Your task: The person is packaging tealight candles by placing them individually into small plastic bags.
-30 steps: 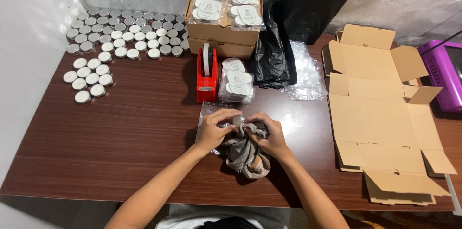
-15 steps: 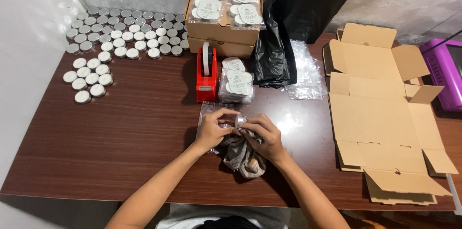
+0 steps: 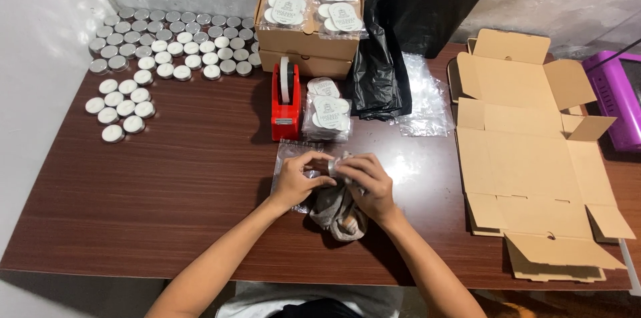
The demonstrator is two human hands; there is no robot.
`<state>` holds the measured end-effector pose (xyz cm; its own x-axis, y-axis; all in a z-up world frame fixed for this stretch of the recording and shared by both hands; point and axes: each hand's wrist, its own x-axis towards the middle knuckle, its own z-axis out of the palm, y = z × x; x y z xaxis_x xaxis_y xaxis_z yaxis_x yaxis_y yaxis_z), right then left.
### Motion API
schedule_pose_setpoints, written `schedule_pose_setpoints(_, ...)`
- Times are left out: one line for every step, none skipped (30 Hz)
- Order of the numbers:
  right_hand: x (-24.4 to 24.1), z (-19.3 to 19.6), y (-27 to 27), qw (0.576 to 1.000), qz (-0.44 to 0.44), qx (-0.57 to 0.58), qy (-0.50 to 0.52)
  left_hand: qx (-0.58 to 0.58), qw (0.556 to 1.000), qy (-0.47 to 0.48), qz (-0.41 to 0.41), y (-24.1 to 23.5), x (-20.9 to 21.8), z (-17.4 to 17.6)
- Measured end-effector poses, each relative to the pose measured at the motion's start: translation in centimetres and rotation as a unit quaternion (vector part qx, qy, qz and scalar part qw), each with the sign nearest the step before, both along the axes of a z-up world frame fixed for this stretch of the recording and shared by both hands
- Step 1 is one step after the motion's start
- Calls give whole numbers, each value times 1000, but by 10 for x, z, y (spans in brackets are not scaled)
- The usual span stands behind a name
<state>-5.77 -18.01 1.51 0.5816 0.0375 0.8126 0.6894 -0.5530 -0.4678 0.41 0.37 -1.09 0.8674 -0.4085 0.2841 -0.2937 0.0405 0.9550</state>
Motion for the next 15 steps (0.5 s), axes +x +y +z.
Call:
schedule_pose_setpoints(-1,3,2,1000,-1,0,-1,0,1000,-1,-1,0,1,0)
schedule_pose_setpoints(-2,7,4,1000,15,-7,-8,-8,1000,7,-3,1,1,1)
schedule_pose_setpoints(-4,10,6,999,32,-14,-15,-16,1000,16,-4,2,1,1)
schedule_pose_setpoints(-3,16,7,999,34,-15,-15,-17,1000,15,-2,3,0,4)
schedule_pose_setpoints(-2,22,7,1000,8,-3,-5,-1,1000,-2,-6,3,-1,7)
schedule_pose_setpoints(-1,28,8,1000,-17,9,5,15,1000,-19,-10,3,-2,10)
schedule_pose_setpoints(0,12,5,1000,-17,9,5,14,1000,-19,-9,2,-2,3)
schedule_pose_setpoints(1,-4,2,1000,-3,-3,-6,13,1000,-12,-9,1,-2,-4)
schedule_pose_setpoints(3,-19,-1,1000,11,-15,-18,13,1000,-6,-8,-1,-1,-11)
schedule_pose_setpoints(2,-12,1,1000,11,-15,-18,13,1000,-6,-8,0,1,-8)
schedule_pose_setpoints(0,-5,4,999,26,-15,-14,11,1000,6,-10,2,2,-7)
schedule_pose_setpoints(-1,1,7,999,41,-15,-11,10,1000,18,-11,3,3,-6)
schedule_pose_setpoints(0,2,7,999,40,-14,-10,11,1000,18,-13,2,0,-2)
schedule_pose_setpoints(1,2,8,1000,15,-2,-13,-15,997,66,-23,1,-2,2)
schedule_pose_setpoints(1,3,7,1000,-11,9,-15,-42,992,113,-34,-1,-6,5)
